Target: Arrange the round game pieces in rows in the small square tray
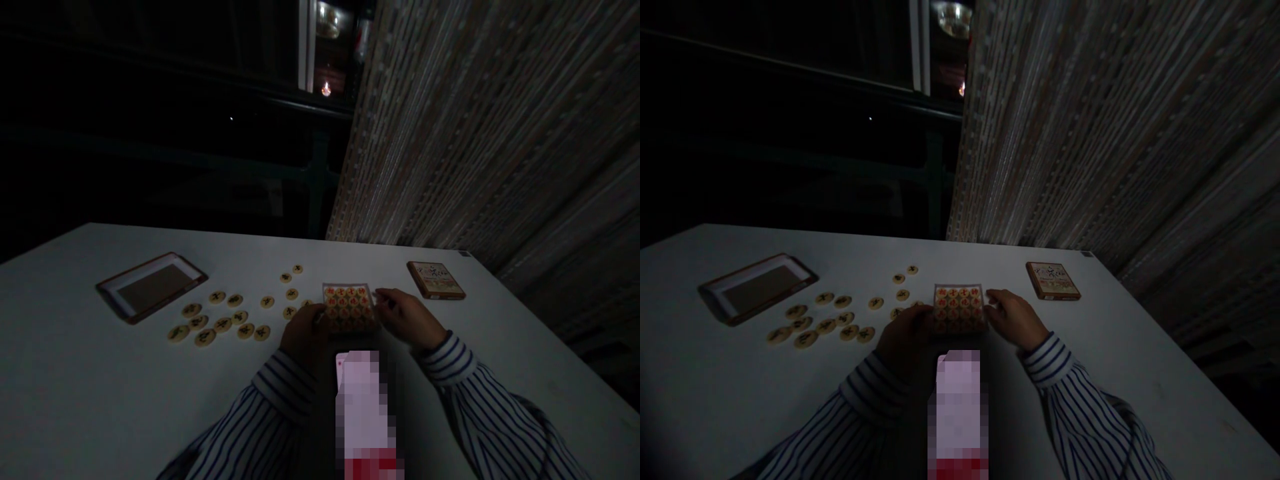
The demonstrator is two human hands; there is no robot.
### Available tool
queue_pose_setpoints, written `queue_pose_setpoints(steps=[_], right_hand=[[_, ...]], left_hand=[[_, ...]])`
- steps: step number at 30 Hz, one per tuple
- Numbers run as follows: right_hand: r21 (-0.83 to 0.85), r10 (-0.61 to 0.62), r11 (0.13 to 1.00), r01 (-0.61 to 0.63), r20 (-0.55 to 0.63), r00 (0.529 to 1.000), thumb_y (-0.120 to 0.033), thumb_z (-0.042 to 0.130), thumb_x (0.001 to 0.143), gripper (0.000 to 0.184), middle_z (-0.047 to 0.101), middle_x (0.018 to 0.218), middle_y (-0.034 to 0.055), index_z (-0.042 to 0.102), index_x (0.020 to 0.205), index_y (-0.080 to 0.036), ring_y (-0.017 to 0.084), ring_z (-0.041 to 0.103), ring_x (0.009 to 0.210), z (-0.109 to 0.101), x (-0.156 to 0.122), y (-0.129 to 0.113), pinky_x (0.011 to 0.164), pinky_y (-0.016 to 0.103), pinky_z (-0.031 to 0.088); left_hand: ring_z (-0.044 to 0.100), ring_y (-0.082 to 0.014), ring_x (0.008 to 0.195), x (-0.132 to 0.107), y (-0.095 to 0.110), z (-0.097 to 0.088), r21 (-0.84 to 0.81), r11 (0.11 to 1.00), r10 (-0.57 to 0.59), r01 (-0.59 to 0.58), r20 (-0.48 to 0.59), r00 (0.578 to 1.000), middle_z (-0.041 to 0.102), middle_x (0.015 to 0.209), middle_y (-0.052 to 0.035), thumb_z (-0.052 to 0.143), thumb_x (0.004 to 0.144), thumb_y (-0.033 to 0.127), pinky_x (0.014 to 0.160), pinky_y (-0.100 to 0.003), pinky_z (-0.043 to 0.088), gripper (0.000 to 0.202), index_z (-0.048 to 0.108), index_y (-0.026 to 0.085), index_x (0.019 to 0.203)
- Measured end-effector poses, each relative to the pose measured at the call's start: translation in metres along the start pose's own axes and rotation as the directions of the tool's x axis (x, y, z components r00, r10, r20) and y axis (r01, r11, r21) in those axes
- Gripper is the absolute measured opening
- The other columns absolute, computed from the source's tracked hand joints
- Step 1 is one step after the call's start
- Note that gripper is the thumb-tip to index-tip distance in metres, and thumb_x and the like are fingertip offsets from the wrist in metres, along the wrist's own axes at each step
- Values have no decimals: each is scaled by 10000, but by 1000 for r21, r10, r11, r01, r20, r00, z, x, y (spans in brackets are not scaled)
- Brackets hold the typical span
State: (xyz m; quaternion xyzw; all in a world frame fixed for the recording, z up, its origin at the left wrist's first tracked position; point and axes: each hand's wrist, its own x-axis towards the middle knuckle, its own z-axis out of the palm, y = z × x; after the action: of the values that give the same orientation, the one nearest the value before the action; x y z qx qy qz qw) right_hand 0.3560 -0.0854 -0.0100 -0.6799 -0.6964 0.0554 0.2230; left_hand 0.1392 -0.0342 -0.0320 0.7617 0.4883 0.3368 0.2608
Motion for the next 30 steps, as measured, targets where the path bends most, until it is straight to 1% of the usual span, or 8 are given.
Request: queue_pose_setpoints(steps=[4,6,9,12,18,21,26,30], right_hand=[[196,49,979,-62,71,996,-331,497,749,474,582,992,81,429,1184,-155,111,544,646,12,-20,6,593,260,449],[224,35,973,-54,89,995,-323,517,734,504,579,999,88,416,1197,-153,121,551,687,16,-25,7,622,273,455],[205,10,978,-28,88,996,-275,544,708,531,586,980,98,415,1206,-143,150,553,766,17,-27,5,686,302,450],[161,-4,987,-9,82,997,-245,558,688,527,591,975,103,437,1191,-147,173,551,803,14,-26,-1,708,316,442],[151,-49,988,34,93,994,-186,519,709,463,623,911,85,470,1169,-161,175,561,772,12,-23,-9,687,298,433],[161,-48,986,32,95,994,-175,525,702,453,631,901,76,487,1153,-163,171,565,761,14,-22,-8,680,288,432],[180,-68,982,53,80,994,-181,538,692,466,623,978,66,489,1155,-194,180,568,803,14,-22,-9,704,299,433],[208,-72,977,49,102,992,-207,528,712,460,618,1007,65,476,1169,-203,178,581,792,15,-21,-9,703,298,440]], left_hand=[[597,-170,811,-5,0,0,-6,1000,-30,30,73,997,638,913,-59,442,747,251,717,-308,485,263,582,162,950],[596,-173,831,-8,0,0,-16,1000,-17,18,100,995,634,942,-60,439,753,274,736,-315,483,278,575,166,969],[580,-181,897,-13,-3,-1,-22,998,56,-54,108,993,625,981,-53,452,747,295,777,-330,474,292,561,181,993],[555,-185,953,-15,-7,-2,19,992,123,-126,131,984,607,1024,-65,480,724,263,813,-335,459,318,543,170,1022],[547,-199,970,-14,-13,1,117,964,222,-239,139,965,601,1033,-97,475,717,226,822,-351,458,339,523,143,1042],[554,-204,955,-14,-15,2,147,954,242,-261,134,961,609,1015,-101,475,712,205,806,-358,465,330,531,141,1030],[566,-192,918,-14,-17,1,154,951,252,-269,124,960,615,989,-90,472,706,187,784,-344,472,316,538,161,1014],[571,-188,904,-13,-19,0,166,947,253,-273,134,958,617,976,-76,473,690,172,783,-337,476,309,550,182,989]])
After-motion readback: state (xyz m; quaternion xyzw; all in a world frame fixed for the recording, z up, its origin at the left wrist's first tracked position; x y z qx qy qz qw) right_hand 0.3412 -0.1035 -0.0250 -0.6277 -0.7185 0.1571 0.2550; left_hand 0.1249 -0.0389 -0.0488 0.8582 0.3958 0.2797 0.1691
